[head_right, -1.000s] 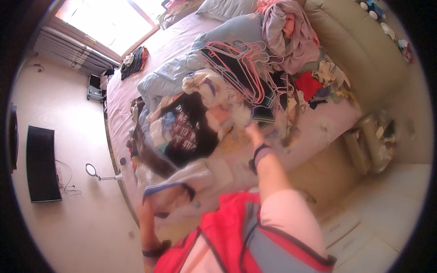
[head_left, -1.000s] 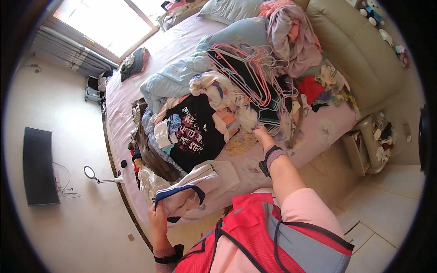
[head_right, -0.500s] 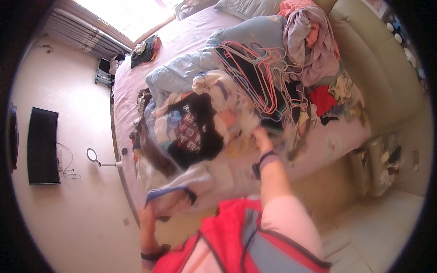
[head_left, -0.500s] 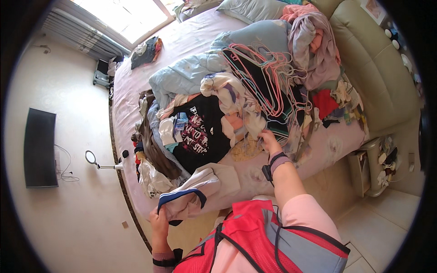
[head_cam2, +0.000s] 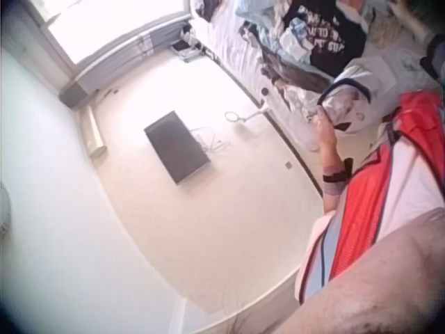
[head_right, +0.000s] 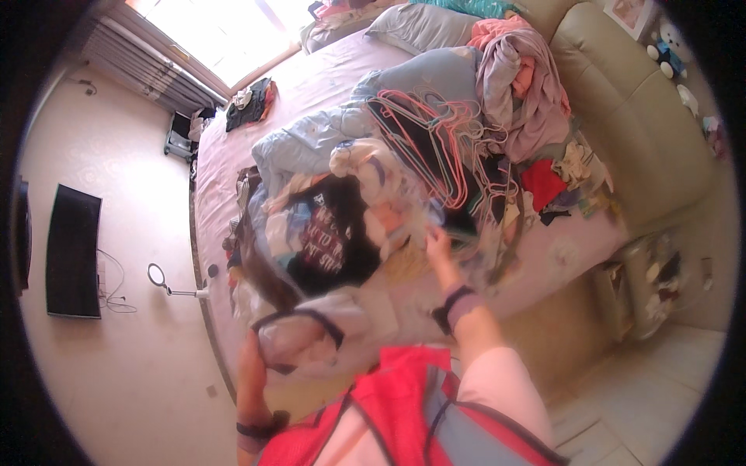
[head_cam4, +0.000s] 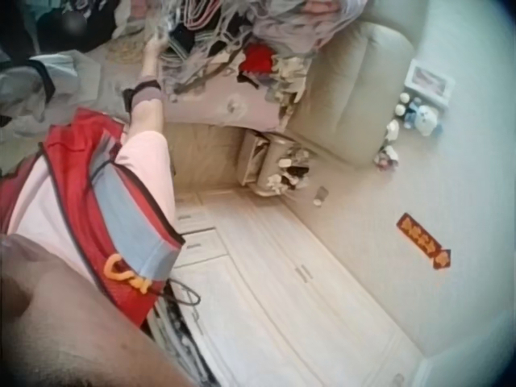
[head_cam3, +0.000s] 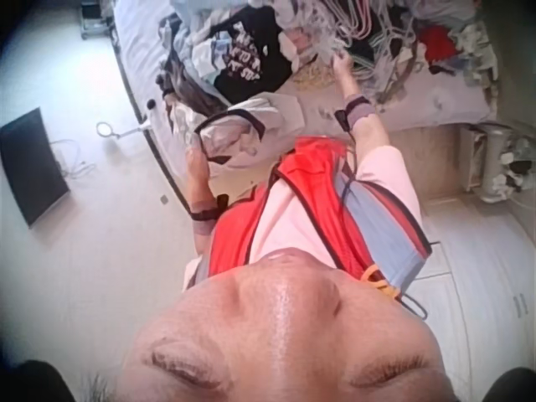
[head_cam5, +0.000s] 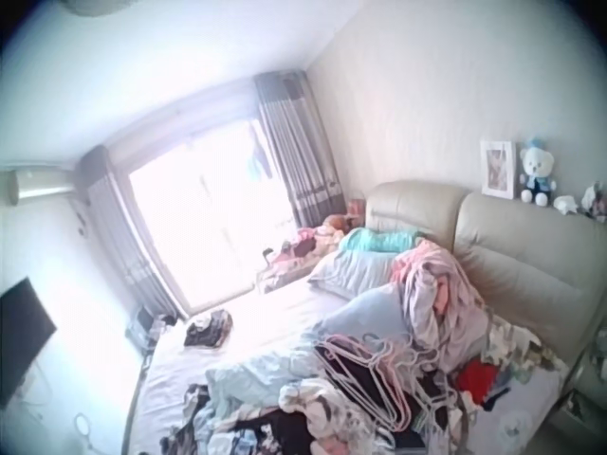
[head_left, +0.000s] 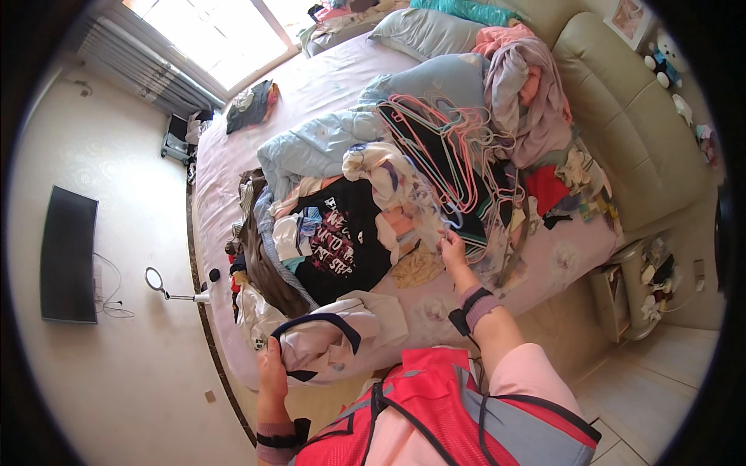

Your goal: The person picks up clothing items from a bed, including a vest and t-shirts, places them onto hangers by hand, and hangs them on a rod inside a closet.

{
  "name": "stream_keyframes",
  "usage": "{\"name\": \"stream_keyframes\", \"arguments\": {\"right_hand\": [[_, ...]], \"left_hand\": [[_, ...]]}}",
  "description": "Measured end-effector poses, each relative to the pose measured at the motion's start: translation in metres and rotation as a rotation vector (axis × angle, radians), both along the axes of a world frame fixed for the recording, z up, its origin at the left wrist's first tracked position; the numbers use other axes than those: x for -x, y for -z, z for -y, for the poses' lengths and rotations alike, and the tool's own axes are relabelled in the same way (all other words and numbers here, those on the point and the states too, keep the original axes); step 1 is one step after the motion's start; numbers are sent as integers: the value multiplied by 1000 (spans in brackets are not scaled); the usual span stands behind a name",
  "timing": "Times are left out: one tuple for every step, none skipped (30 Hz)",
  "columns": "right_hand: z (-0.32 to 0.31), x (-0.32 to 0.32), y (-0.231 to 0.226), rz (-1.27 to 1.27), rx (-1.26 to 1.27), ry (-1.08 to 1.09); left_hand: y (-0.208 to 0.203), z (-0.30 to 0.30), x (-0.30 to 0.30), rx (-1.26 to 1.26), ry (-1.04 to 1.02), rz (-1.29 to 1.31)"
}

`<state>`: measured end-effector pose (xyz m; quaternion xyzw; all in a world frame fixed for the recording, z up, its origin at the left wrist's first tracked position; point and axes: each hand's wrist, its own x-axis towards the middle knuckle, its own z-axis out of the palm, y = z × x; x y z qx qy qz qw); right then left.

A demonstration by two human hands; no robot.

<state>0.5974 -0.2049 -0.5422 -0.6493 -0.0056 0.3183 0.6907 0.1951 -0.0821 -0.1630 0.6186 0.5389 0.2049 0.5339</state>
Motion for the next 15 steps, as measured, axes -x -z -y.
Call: {"name": "stream_keyframes", "arguments": {"right_hand": [[7, 0, 0, 210, 85, -49], [11, 4, -5, 422, 167, -106], [15, 7, -10, 605, 198, -41], [23, 8, -15, 616, 197, -38], [27, 18, -48, 853, 238, -18], [31, 28, -85, 1091, 271, 9], [42, 30, -111, 924, 284, 17], [48, 32, -134, 935, 274, -6], [55, 33, -159, 944, 255, -11], [57, 38, -184, 939, 221, -42], [60, 42, -207, 1012, 121, -67], [64, 40, -228, 1089, 20, -75], [73, 39, -237, 911, -1, -153], [77, 46, -260, 922, -13, -180], [79, 54, -290, 760, -60, -230]], "left_hand": [[-3, -2, -3, -18, 9, -69], [-7, -3, -2, -37, 9, -137], [-4, -10, 1, -76, 1, -126], [-7, -14, 2, -78, 1, -114], [-10, -15, 9, -118, -27, -124], [-11, -17, 15, -158, -53, -134], [-15, -23, 15, -210, -27, -145], [-18, -24, 14, -248, -50, -114], [-23, -27, 10, -286, -77, -84], [-41, -24, 12, -357, -20, -168], [-44, -25, 9, -333, -93, -86], [-38, -34, 18, -266, -56, -21], [-44, -36, 13, -302, -12, 15], [-50, -39, 18, -257, -7, -28], [-51, -42, 21, -322, 10, 75]]}}
